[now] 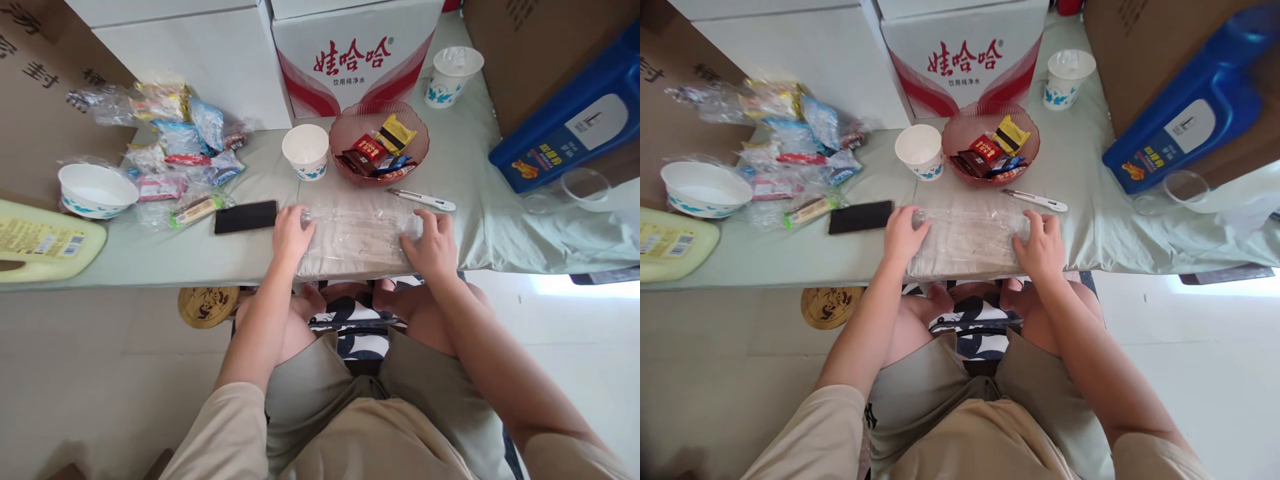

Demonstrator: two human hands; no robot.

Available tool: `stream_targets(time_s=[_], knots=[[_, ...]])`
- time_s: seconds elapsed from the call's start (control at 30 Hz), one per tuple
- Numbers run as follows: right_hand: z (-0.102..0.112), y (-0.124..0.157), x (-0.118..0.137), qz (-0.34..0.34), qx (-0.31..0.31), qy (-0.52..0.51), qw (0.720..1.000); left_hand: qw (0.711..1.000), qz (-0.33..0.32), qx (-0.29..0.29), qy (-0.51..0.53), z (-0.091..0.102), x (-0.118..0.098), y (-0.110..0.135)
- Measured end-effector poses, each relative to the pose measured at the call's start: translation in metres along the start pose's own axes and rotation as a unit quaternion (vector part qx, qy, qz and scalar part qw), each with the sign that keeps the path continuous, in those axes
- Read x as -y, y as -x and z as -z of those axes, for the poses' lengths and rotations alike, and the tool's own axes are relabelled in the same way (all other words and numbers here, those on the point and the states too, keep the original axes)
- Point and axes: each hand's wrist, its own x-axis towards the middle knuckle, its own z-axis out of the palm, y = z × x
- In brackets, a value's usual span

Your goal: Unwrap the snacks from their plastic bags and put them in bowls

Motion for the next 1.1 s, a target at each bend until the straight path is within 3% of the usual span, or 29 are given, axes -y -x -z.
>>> stream_targets(time_s=[0.1,0.23,0.33,0.43,0.6,0.7,0.77,0.83,0.9,1.0,1.1], knots=[[0.01,0.021,0.0,0.098,0.023,0.033,0.994,0.998,-0.052,0.037,0.017,-0.007,-0.001,-0.004],[0.039,0.041,0.002,0.187,0.171,0.102,0.962,0.992,-0.065,0.094,0.049,-0.01,-0.001,-0.007],[0.049,0.028,0.015,0.208,0.205,0.071,0.954,0.981,-0.086,0.134,0.115,-0.009,-0.004,-0.007],[0.034,-0.005,0.037,0.205,0.212,-0.035,0.955,0.958,-0.097,0.171,0.209,-0.008,-0.007,-0.004],[-0.005,-0.04,0.067,0.159,0.343,-0.121,0.918,0.898,-0.11,0.195,0.379,-0.001,0.001,-0.007],[-0.013,-0.038,0.068,0.081,0.365,-0.266,0.889,0.869,-0.083,0.125,0.472,0.008,0.012,-0.014],[-0.015,-0.033,0.066,-0.012,0.342,-0.391,0.854,0.836,-0.018,0.086,0.542,0.01,0.013,-0.017],[-0.018,-0.031,0.065,-0.085,0.309,-0.478,0.818,0.79,0.062,0.124,0.597,0.007,0.007,-0.017],[-0.02,-0.03,0.064,-0.127,0.277,-0.521,0.797,0.756,0.119,0.223,0.604,-0.001,-0.005,-0.013],[-0.02,-0.031,0.063,-0.16,0.246,-0.553,0.78,0.759,0.153,0.317,0.548,-0.014,-0.023,-0.005],[-0.018,-0.03,0.06,-0.151,0.273,-0.533,0.787,0.789,0.157,0.296,0.515,-0.018,-0.032,-0.002]])
